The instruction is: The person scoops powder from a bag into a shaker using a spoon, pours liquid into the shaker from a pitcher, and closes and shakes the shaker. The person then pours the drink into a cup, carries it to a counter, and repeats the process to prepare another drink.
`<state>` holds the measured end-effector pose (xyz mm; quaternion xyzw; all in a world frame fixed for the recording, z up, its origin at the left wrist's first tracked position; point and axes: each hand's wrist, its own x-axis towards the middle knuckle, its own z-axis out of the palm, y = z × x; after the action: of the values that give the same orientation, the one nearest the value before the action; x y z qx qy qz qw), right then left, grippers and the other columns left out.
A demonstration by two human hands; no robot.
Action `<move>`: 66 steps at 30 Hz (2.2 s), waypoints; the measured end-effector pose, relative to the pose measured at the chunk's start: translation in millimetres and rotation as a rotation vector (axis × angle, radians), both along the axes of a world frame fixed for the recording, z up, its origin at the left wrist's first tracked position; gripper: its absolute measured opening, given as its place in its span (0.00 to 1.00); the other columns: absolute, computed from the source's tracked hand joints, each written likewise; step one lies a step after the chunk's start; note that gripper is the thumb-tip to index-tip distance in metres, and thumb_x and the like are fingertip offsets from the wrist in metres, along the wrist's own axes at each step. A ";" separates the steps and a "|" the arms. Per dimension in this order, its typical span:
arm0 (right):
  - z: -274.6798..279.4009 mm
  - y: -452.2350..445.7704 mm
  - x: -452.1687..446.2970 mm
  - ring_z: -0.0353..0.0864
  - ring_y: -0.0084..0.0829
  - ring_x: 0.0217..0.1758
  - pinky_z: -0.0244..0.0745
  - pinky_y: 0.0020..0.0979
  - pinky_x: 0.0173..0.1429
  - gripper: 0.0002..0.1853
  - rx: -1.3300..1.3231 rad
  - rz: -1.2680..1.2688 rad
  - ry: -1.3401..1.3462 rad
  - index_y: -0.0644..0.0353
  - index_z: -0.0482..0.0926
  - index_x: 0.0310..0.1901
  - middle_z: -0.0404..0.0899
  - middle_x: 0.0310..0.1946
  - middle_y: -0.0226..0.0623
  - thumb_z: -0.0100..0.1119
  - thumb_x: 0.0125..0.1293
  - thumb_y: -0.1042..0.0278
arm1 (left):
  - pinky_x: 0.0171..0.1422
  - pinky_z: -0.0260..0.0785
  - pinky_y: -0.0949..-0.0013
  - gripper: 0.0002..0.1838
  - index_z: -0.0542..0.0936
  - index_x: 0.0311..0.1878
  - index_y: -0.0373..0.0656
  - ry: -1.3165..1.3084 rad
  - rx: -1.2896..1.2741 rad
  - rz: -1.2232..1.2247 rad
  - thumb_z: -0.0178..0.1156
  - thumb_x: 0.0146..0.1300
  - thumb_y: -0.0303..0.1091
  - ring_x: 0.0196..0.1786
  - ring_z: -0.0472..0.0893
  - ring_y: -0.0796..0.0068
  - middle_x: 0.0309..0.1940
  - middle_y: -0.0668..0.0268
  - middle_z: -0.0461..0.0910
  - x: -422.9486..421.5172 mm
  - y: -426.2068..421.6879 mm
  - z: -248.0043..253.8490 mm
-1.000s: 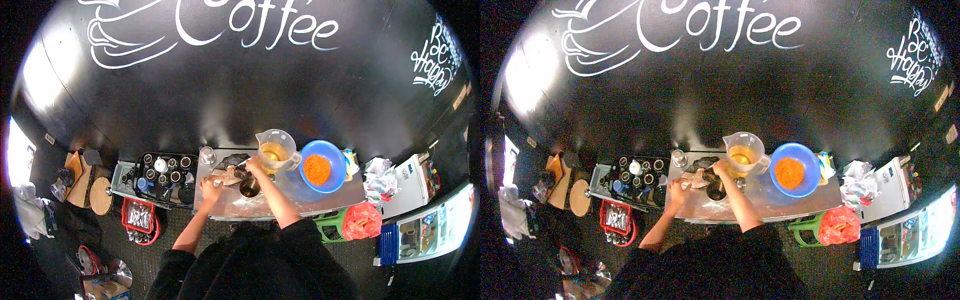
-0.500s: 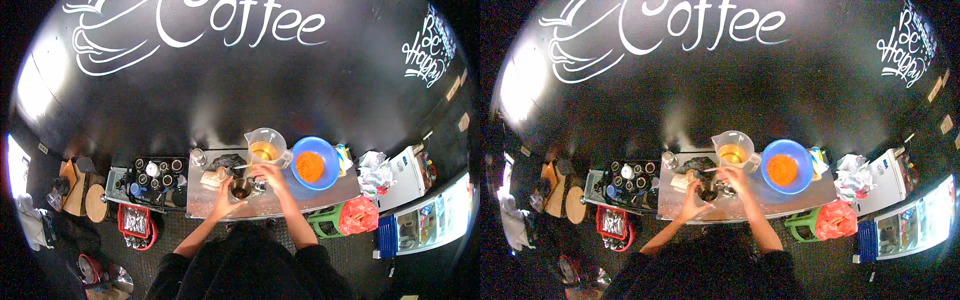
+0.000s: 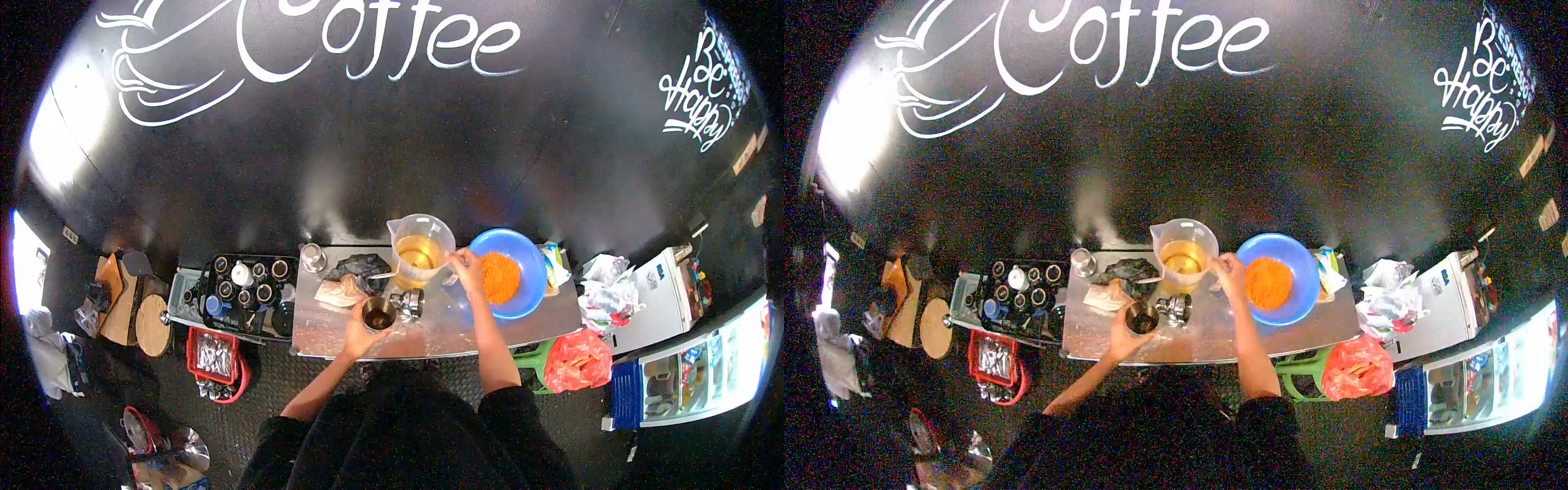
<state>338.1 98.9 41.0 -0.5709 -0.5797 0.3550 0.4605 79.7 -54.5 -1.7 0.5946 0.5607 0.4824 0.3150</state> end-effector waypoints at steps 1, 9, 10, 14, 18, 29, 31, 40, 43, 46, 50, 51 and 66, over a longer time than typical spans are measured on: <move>0.0 1.9 5.6 0.72 0.20 0.24 0.64 0.22 0.33 0.18 -0.210 0.068 0.090 0.56 0.73 0.19 0.72 0.17 0.25 0.64 0.59 0.56 | 0.61 0.66 0.62 0.47 0.64 0.59 0.38 0.018 -0.009 0.011 0.78 0.34 0.41 0.55 0.74 0.59 0.53 0.54 0.73 0.7 -0.7 -2.1; -9.0 -17.1 -0.2 0.65 0.19 0.18 0.65 0.24 0.31 0.18 -0.367 0.230 0.502 0.54 0.70 0.18 0.66 0.13 0.24 0.60 0.62 0.58 | 0.60 0.68 0.62 0.47 0.67 0.58 0.39 0.096 -0.033 0.094 0.79 0.32 0.41 0.55 0.75 0.60 0.52 0.55 0.74 12.2 0.0 -4.1; -10.1 -17.7 -0.3 0.65 0.19 0.18 0.63 0.24 0.30 0.19 -0.359 0.238 0.558 0.54 0.70 0.16 0.65 0.13 0.23 0.60 0.62 0.58 | 0.59 0.68 0.62 0.46 0.67 0.57 0.39 0.068 -0.023 0.076 0.79 0.31 0.41 0.54 0.76 0.60 0.51 0.55 0.75 13.5 2.7 -1.7; -3.4 -13.6 -0.3 0.59 0.15 0.17 0.56 0.21 0.25 0.18 -0.348 0.087 0.587 0.53 0.69 0.16 0.61 0.12 0.20 0.61 0.61 0.61 | 0.58 0.70 0.63 0.46 0.69 0.55 0.39 0.076 -0.005 0.094 0.79 0.30 0.44 0.51 0.78 0.62 0.48 0.55 0.77 18.2 7.6 4.6; 24.0 -22.7 14.4 0.55 0.15 0.16 0.62 0.24 0.29 0.12 -0.355 0.052 0.544 0.54 0.73 0.20 0.57 0.13 0.18 0.60 0.60 0.64 | 0.58 0.70 0.63 0.46 0.70 0.55 0.39 0.137 -0.028 0.099 0.80 0.29 0.45 0.51 0.78 0.62 0.48 0.56 0.78 17.3 10.7 4.0; 122.2 -83.9 66.8 0.51 0.15 0.16 0.55 0.24 0.26 0.18 -0.244 0.089 0.575 0.51 0.65 0.15 0.53 0.12 0.18 0.60 0.60 0.67 | 0.59 0.69 0.63 0.48 0.68 0.57 0.36 0.107 -0.067 0.066 0.80 0.30 0.42 0.52 0.77 0.62 0.50 0.54 0.76 28.6 20.9 8.2; 133.7 -95.3 66.3 0.51 0.15 0.16 0.53 0.24 0.25 0.18 -0.299 0.015 0.520 0.51 0.66 0.15 0.54 0.12 0.18 0.61 0.60 0.67 | 0.59 0.69 0.63 0.48 0.68 0.57 0.36 0.103 -0.088 0.052 0.80 0.30 0.42 0.52 0.77 0.62 0.50 0.54 0.76 34.4 26.9 12.0; 107.6 -133.0 70.5 0.65 0.16 0.19 0.60 0.24 0.24 0.16 -0.412 -0.061 0.248 0.57 0.73 0.20 0.69 0.16 0.23 0.67 0.56 0.58 | 0.58 0.69 0.62 0.45 0.69 0.56 0.41 0.030 -0.059 -0.019 0.79 0.31 0.42 0.52 0.78 0.61 0.47 0.57 0.78 49.4 38.1 14.4; 65.2 -132.5 84.8 0.70 0.18 0.20 0.65 0.24 0.25 0.18 -0.380 -0.041 -0.021 0.61 0.77 0.25 0.74 0.19 0.26 0.69 0.54 0.53 | 0.58 0.69 0.60 0.44 0.69 0.55 0.41 0.071 -0.092 -0.025 0.79 0.31 0.42 0.51 0.78 0.59 0.47 0.55 0.78 48.2 38.7 16.1; 79.9 -132.1 82.1 0.69 0.18 0.18 0.62 0.24 0.22 0.19 -0.415 0.109 -0.167 0.62 0.78 0.23 0.74 0.16 0.25 0.66 0.56 0.53 | 0.57 0.70 0.59 0.43 0.70 0.54 0.40 0.098 -0.082 -0.013 0.78 0.31 0.43 0.51 0.78 0.56 0.46 0.53 0.78 45.6 39.8 12.5; 78.0 -131.8 68.5 0.65 0.18 0.13 0.58 0.27 0.20 0.23 -0.316 0.091 -0.363 0.64 0.75 0.16 0.69 0.09 0.25 0.65 0.57 0.53 | 0.55 0.71 0.58 0.44 0.69 0.54 0.40 0.102 -0.064 -0.015 0.78 0.30 0.42 0.49 0.78 0.55 0.45 0.52 0.78 45.3 39.5 14.2; 86.8 -131.3 63.6 0.62 0.19 0.12 0.56 0.29 0.19 0.25 -0.244 0.132 -0.417 0.64 0.73 0.14 0.67 0.07 0.27 0.64 0.58 0.53 | 0.55 0.71 0.58 0.44 0.69 0.54 0.40 0.101 -0.065 -0.010 0.78 0.30 0.42 0.49 0.78 0.55 0.45 0.52 0.78 44.8 39.6 13.8; 118.7 -125.2 41.7 0.57 0.30 0.10 0.52 0.38 0.19 0.31 -0.124 0.216 -0.582 0.69 0.69 0.13 0.61 0.07 0.41 0.61 0.58 0.47 | 0.57 0.69 0.57 0.46 0.69 0.56 0.40 0.108 -0.094 -0.035 0.78 0.29 0.42 0.50 0.77 0.52 0.45 0.49 0.77 41.4 42.1 2.3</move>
<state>379.8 -26.3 159.8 -0.6105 -0.7218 0.2582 0.1992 121.1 -12.4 0.6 0.6138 0.5886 0.4173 0.3203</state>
